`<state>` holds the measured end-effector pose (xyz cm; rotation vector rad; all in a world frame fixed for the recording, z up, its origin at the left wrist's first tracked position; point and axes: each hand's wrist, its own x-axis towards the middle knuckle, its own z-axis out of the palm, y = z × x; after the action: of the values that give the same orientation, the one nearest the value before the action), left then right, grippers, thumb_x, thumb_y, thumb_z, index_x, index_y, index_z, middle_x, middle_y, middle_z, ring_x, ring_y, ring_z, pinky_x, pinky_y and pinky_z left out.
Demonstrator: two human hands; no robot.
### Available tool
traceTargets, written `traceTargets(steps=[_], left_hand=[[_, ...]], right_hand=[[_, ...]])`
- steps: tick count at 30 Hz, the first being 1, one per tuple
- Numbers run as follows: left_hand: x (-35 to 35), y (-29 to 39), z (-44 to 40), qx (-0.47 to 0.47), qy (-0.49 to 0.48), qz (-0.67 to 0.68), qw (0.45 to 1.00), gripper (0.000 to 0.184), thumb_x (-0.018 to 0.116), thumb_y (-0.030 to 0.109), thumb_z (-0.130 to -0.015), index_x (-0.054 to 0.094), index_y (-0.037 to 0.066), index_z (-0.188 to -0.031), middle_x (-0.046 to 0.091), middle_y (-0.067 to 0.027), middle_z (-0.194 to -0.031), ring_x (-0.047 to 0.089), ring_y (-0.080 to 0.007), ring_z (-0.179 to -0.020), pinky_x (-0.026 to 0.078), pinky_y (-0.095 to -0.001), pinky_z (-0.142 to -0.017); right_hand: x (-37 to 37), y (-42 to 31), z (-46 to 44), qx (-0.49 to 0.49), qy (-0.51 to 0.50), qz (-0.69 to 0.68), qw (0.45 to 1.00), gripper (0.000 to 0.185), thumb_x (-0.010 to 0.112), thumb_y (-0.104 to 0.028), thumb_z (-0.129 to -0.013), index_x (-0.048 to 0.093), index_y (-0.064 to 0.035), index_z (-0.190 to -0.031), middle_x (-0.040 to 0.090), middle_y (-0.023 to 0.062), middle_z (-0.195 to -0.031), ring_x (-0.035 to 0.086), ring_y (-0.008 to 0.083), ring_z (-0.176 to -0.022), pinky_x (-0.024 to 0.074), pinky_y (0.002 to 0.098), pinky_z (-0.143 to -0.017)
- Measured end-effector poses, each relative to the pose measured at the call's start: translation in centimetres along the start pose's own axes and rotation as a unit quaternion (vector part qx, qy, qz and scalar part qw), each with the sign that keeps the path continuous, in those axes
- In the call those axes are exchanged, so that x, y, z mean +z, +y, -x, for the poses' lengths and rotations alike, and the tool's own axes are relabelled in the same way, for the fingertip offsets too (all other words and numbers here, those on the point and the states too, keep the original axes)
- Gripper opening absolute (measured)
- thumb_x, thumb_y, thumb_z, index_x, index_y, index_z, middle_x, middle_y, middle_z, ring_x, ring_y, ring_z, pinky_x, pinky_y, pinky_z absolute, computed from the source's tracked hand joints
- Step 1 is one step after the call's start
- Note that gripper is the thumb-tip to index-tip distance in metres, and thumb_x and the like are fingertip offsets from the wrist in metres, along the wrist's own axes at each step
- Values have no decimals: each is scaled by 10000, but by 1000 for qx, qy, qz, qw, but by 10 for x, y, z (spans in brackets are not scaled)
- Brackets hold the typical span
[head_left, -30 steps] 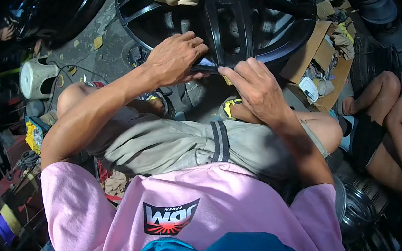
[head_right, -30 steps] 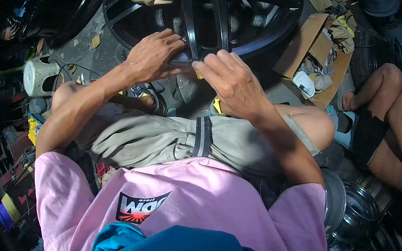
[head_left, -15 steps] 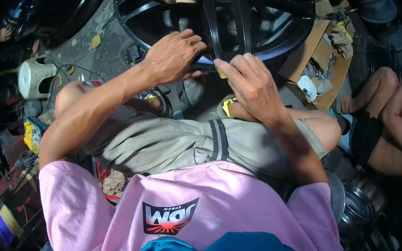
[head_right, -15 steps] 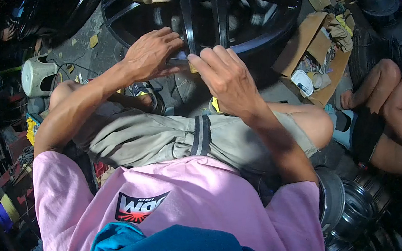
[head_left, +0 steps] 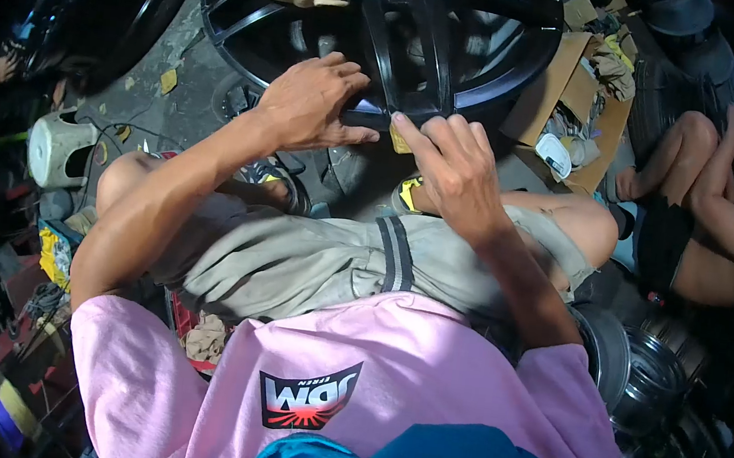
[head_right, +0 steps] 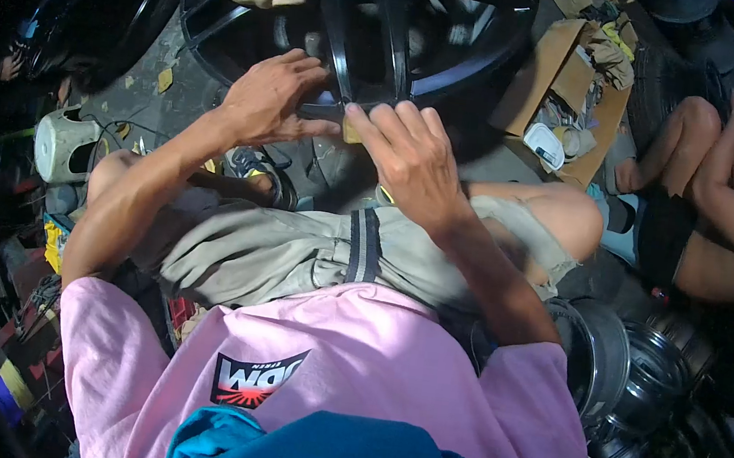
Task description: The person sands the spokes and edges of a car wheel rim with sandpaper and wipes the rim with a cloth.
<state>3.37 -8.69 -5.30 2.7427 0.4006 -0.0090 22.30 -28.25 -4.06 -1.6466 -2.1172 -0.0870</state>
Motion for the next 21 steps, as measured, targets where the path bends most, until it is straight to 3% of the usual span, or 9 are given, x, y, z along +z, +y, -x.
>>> traceTargets(steps=[5,7,8,10,13,16,18,20,21], left_hand=[[0,-13,5,7,24,66,998,721,831,550,-867,716,-44,-1259,707,-177,-1246,642,-338,-1231,548,-423,-1031],[-4,-16,2,-81,3,223,971,751,806,585,-901,721,-37,-1314,733,-183,-1219,681,-313,-1199,560,-408,-991],[-4,-17,-2,-81,3,224,971,751,806,585,-901,721,-37,-1314,733,-183,-1219,681,-313,-1199,560,-408,-991],[-24,-4,-15,-256,-116,295,913,772,768,651,-932,749,-34,-1286,747,-192,-1180,721,-307,-1097,569,-408,-949],[-16,-1,-12,-227,-70,254,938,804,752,695,-932,766,-30,-1278,758,-223,-1175,740,-320,-1030,579,-414,-918],[-14,3,-15,-222,-69,222,947,836,786,712,-888,771,-17,-1296,764,-230,-1225,738,-323,-1041,578,-410,-925],[-2,3,-14,-192,7,218,957,1019,792,832,-774,784,-95,-1196,774,-274,-1002,768,-380,-1023,586,-457,-946],[1,6,-12,-200,14,208,957,1043,808,835,-749,778,-103,-1203,771,-276,-999,769,-382,-1024,586,-456,-944],[-1,8,-12,-206,24,195,959,1068,823,838,-724,772,-111,-1211,769,-278,-995,769,-383,-1025,586,-455,-943]], right_hand=[[6,-7,0,7,1,-30,1000,439,766,-48,-848,741,-14,-1285,579,61,-995,567,234,-907,436,373,-778],[3,-4,15,22,-4,-47,999,443,772,-50,-838,745,-21,-1279,581,64,-988,570,234,-905,436,373,-778],[2,-2,21,32,-12,-68,997,446,779,-51,-828,750,-27,-1272,583,66,-982,574,235,-902,436,373,-778],[2,0,24,63,-20,-82,994,363,793,-75,-857,779,-37,-1218,607,81,-969,615,254,-910,480,395,-794],[2,2,21,180,31,-248,952,177,793,-152,-973,813,-7,-1074,658,130,-979,695,313,-923,571,426,-817],[6,8,27,230,41,-296,926,149,804,-118,-965,814,0,-1057,662,129,-980,704,289,-891,573,399,-796],[7,10,24,235,63,-284,928,150,806,-94,-958,810,-1,-1076,668,127,-989,706,273,-877,572,389,-791],[7,8,20,238,83,-272,929,159,808,-71,-952,806,-2,-1095,674,124,-998,708,257,-864,571,379,-787],[8,4,17,278,104,-325,898,183,812,-54,-941,790,-4,-1115,686,121,-1003,710,239,-867,573,372,-790]])
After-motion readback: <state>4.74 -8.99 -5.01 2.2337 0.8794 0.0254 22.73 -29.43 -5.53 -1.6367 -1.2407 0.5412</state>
